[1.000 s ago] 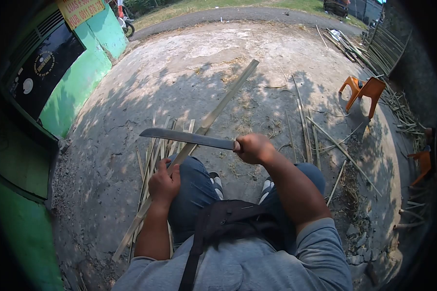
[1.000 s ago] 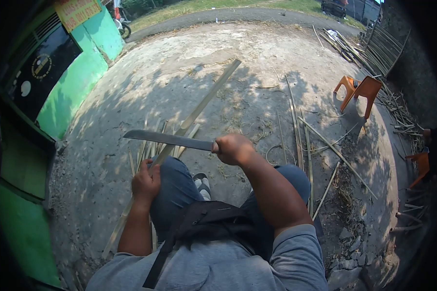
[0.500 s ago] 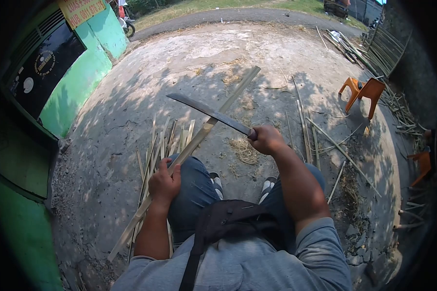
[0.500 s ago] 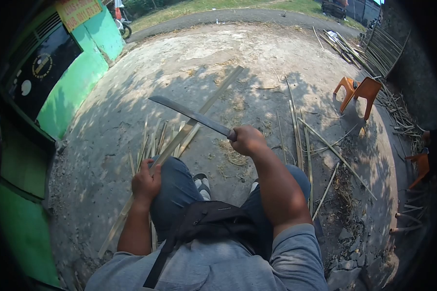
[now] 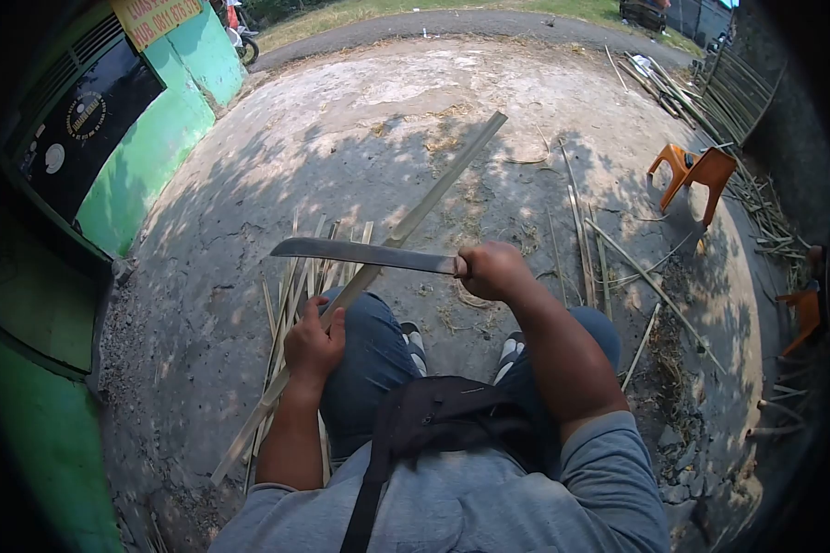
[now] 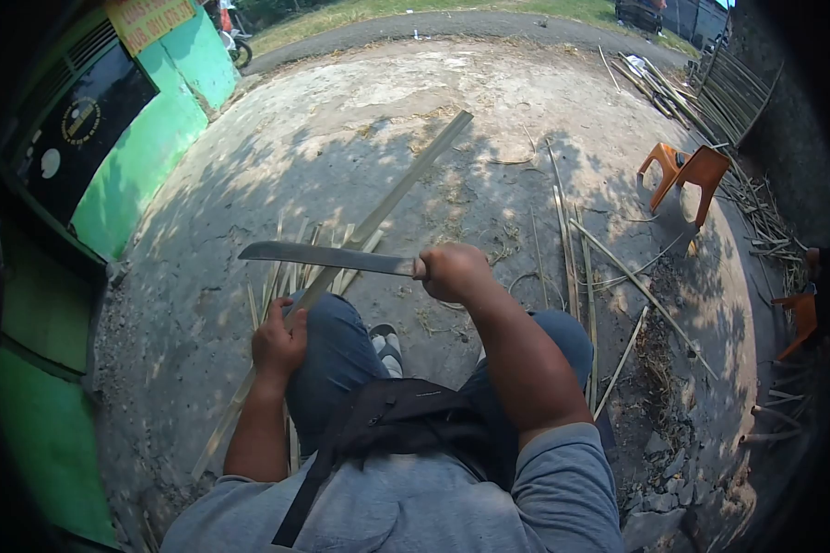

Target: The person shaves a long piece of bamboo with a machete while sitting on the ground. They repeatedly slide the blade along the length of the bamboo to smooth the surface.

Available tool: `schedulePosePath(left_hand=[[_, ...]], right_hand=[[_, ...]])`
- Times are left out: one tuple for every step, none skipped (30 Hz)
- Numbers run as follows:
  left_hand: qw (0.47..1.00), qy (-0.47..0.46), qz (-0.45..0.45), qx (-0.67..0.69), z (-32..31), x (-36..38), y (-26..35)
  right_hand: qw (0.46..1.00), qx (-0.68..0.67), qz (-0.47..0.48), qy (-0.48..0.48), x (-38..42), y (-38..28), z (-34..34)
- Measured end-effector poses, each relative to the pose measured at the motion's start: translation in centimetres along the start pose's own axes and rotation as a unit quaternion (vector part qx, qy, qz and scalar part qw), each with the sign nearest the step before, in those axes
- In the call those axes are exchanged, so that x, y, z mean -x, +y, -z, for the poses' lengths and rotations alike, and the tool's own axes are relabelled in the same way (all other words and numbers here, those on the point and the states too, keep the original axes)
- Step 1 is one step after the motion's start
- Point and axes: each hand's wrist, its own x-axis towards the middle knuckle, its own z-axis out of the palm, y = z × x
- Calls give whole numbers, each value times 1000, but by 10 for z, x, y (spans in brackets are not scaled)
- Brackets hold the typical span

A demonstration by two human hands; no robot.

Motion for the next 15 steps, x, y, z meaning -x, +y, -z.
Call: schedulePosePath(left_hand=[[1000, 2, 2, 2, 0, 1, 0], [1000, 4, 4, 5, 0, 1, 0], [1000, 6, 6, 7, -1, 1, 0], [1000, 8, 2, 7, -1, 0, 0], [1000, 10, -2, 6, -1, 0, 0], [1000, 11, -5, 5, -2, 0, 0], [1000, 7, -1, 4, -2, 0, 1], [1000, 2, 4, 2, -1, 0, 2], [1000, -3, 8, 0, 0, 0, 4], [1000, -8, 12, -4, 2, -1, 6], [1000, -13, 17, -9, 3, -1, 8], [1000, -18, 21, -15, 4, -1, 9], [1000, -12, 14, -22, 3, -1, 9], [999, -6, 6, -31, 2, -1, 9], [999, 1, -1, -40, 2, -1, 8]], right_hand=[[999, -27, -30, 22, -1, 8, -1], [996, -54, -59, 44, -3, 17, -3], [991, -80, -89, 66, -3, 22, 1], [987, -99, -110, 69, -1, 27, 4], [986, -104, -107, 70, 0, 30, 5], [986, -109, -105, 70, 1, 31, 7], [986, -113, -102, 70, 2, 32, 7], [986, -116, -105, 58, 3, 30, 5], [989, -107, -88, 53, 4, 25, 1], [991, -99, -71, 47, 5, 18, -4], [994, -91, -53, 42, 5, 11, -10], [998, -50, -17, 20, 8, -3, -5], [999, -33, -14, -17, 7, -13, -2], [998, -17, -10, -54, 6, -22, 0], [996, -1, -5, -89, 4, -28, 1]])
